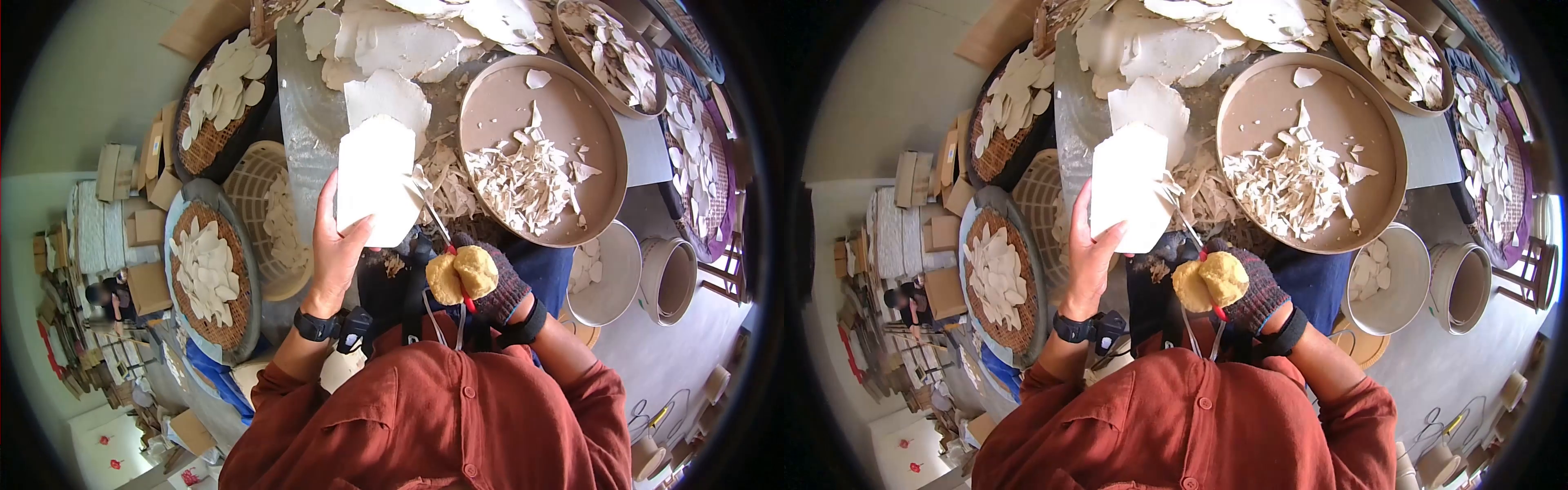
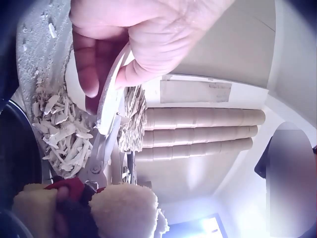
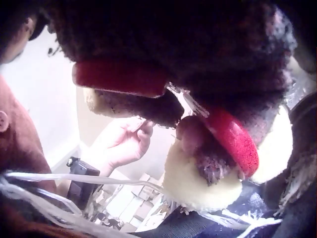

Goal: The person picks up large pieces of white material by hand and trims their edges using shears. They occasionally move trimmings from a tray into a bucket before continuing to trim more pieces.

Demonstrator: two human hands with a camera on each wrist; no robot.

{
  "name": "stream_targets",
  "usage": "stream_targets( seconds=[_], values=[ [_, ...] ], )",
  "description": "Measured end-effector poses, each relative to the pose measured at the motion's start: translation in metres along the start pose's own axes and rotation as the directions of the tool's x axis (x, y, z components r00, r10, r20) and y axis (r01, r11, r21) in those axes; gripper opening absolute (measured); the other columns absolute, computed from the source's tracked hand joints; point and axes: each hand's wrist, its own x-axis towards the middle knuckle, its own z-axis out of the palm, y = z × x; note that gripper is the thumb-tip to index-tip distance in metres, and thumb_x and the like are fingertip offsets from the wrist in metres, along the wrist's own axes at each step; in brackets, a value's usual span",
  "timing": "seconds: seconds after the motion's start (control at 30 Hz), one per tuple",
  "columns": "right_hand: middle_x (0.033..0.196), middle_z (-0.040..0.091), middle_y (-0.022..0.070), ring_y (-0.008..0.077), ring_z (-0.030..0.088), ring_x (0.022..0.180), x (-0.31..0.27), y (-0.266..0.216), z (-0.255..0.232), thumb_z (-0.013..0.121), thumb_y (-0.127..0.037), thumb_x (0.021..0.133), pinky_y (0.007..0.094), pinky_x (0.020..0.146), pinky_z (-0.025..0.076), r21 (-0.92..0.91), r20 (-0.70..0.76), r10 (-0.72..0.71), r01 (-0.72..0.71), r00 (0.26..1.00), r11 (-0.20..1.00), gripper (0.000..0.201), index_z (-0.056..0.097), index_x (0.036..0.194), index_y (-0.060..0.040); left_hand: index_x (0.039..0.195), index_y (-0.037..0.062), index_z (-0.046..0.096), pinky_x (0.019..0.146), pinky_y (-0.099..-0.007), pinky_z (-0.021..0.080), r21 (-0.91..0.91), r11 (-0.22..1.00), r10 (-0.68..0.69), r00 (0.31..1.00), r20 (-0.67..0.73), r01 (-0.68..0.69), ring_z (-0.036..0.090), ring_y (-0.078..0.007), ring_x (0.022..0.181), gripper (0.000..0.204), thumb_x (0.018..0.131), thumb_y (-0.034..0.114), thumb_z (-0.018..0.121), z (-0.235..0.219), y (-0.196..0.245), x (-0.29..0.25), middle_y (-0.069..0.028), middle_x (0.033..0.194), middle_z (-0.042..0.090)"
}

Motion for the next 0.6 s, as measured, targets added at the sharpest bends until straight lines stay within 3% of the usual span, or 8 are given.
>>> stream_targets(
  seconds=[0.03, 0.13, 0.2, 0.3, 0.37, 0.43, 0.53, 0.6],
  values=[
    [0.092, 0.061, 0.0071, 0.0210, 0.060, 0.091, 0.000, -0.002, 0.001, 0.069, -0.018, 0.076, 0.0307, 0.083, 0.048, 0.185, 0.012, 0.096, -0.097, 0.995, 0.978, 0.030, 0.056, 0.101, -0.0076, 0.141, 0.0019, 0.024, 0.083, -0.0279, 0.049, -0.004, 1.000, -0.007, 1.000, 0.006, 0.007, 0.052, -0.0170, 0.109, 0.068, 0.082, -0.004, 0.058, 0.000, 0.000, 0.000, -0.0110, 0.125, 0.047],
    [0.091, 0.061, 0.0061, 0.0192, 0.061, 0.090, 0.002, -0.009, 0.006, 0.070, -0.017, 0.076, 0.0313, 0.084, 0.048, 0.556, 0.054, 0.145, -0.150, 0.988, 0.818, 0.030, 0.056, 0.101, -0.0069, 0.140, 0.0012, 0.024, 0.093, -0.0293, 0.044, -0.028, 0.998, -0.060, 0.998, 0.014, 0.061, 0.049, -0.0178, 0.113, 0.068, 0.081, -0.004, 0.058, 0.000, 0.001, -0.002, -0.0117, 0.127, 0.045],
    [0.091, 0.061, 0.0062, 0.0191, 0.061, 0.090, 0.000, 0.000, 0.008, 0.067, -0.013, 0.077, 0.0315, 0.085, 0.048, 0.549, 0.051, 0.146, -0.150, 0.988, 0.822, 0.026, 0.056, 0.100, -0.0066, 0.140, 0.0013, 0.025, 0.096, -0.0307, 0.041, -0.064, 0.989, -0.133, 0.991, 0.004, 0.133, 0.048, -0.0185, 0.115, 0.068, 0.081, -0.005, 0.058, 0.003, 0.006, -0.005, -0.0119, 0.129, 0.044],
    [0.091, 0.062, 0.0075, 0.0197, 0.061, 0.088, 0.002, 0.008, 0.010, 0.061, -0.010, 0.081, 0.0323, 0.083, 0.049, 0.562, 0.044, 0.132, -0.134, 0.990, 0.816, 0.019, 0.057, 0.098, -0.0052, 0.141, 0.0036, 0.023, 0.074, -0.0247, 0.054, -0.054, 0.998, -0.038, 0.998, -0.042, 0.036, 0.057, -0.0169, 0.103, 0.069, 0.081, -0.007, 0.056, 0.000, -0.007, -0.003, -0.0120, 0.125, 0.047],
    [0.094, 0.062, 0.0101, 0.0213, 0.062, 0.090, 0.003, 0.017, 0.012, 0.058, -0.015, 0.085, 0.0345, 0.083, 0.050, 0.722, -0.007, 0.071, -0.044, 0.997, 0.691, 0.022, 0.056, 0.101, -0.0020, 0.141, 0.0032, 0.022, 0.082, -0.0269, 0.051, -0.024, 0.999, 0.025, 0.999, -0.042, -0.026, 0.054, -0.0170, 0.107, 0.070, 0.081, -0.007, 0.056, -0.003, -0.014, -0.003, -0.0122, 0.127, 0.046],
    [0.103, 0.062, 0.0143, 0.0237, 0.062, 0.096, 0.008, 0.036, 0.019, 0.057, -0.027, 0.089, 0.0383, 0.087, 0.050, 0.921, -0.126, -0.017, 0.123, 0.992, 0.369, 0.036, 0.055, 0.109, 0.0031, 0.141, 0.0029, 0.021, 0.089, -0.0287, 0.047, -0.030, 0.999, 0.017, 0.999, -0.030, -0.018, 0.052, -0.0172, 0.111, 0.070, 0.081, -0.007, 0.056, -0.004, -0.012, -0.004, -0.0121, 0.129, 0.045],
    [0.093, 0.063, 0.0120, 0.0231, 0.062, 0.086, 0.020, 0.054, 0.003, 0.046, -0.016, 0.090, 0.0341, 0.078, 0.050, 0.776, -0.220, 0.053, 0.142, 0.974, 0.615, 0.022, 0.057, 0.099, 0.0010, 0.142, 0.0026, 0.022, 0.095, -0.0303, 0.043, -0.061, 0.997, -0.056, 0.998, -0.002, 0.056, 0.049, -0.0173, 0.114, 0.071, 0.081, -0.007, 0.056, -0.005, -0.003, -0.014, -0.0117, 0.131, 0.043],
    [0.097, 0.064, 0.0120, 0.0234, 0.062, 0.091, 0.027, 0.051, 0.007, 0.047, -0.016, 0.091, 0.0359, 0.082, 0.050, 0.730, -0.192, -0.038, 0.169, 0.981, 0.662, 0.024, 0.056, 0.103, 0.0026, 0.142, 0.0026, 0.022, 0.096, -0.0306, 0.042, -0.046, 0.998, -0.050, 0.998, 0.025, 0.051, 0.048, -0.0171, 0.115, 0.071, 0.081, -0.007, 0.056, -0.006, -0.005, -0.018, -0.0113, 0.132, 0.043]
  ],
)
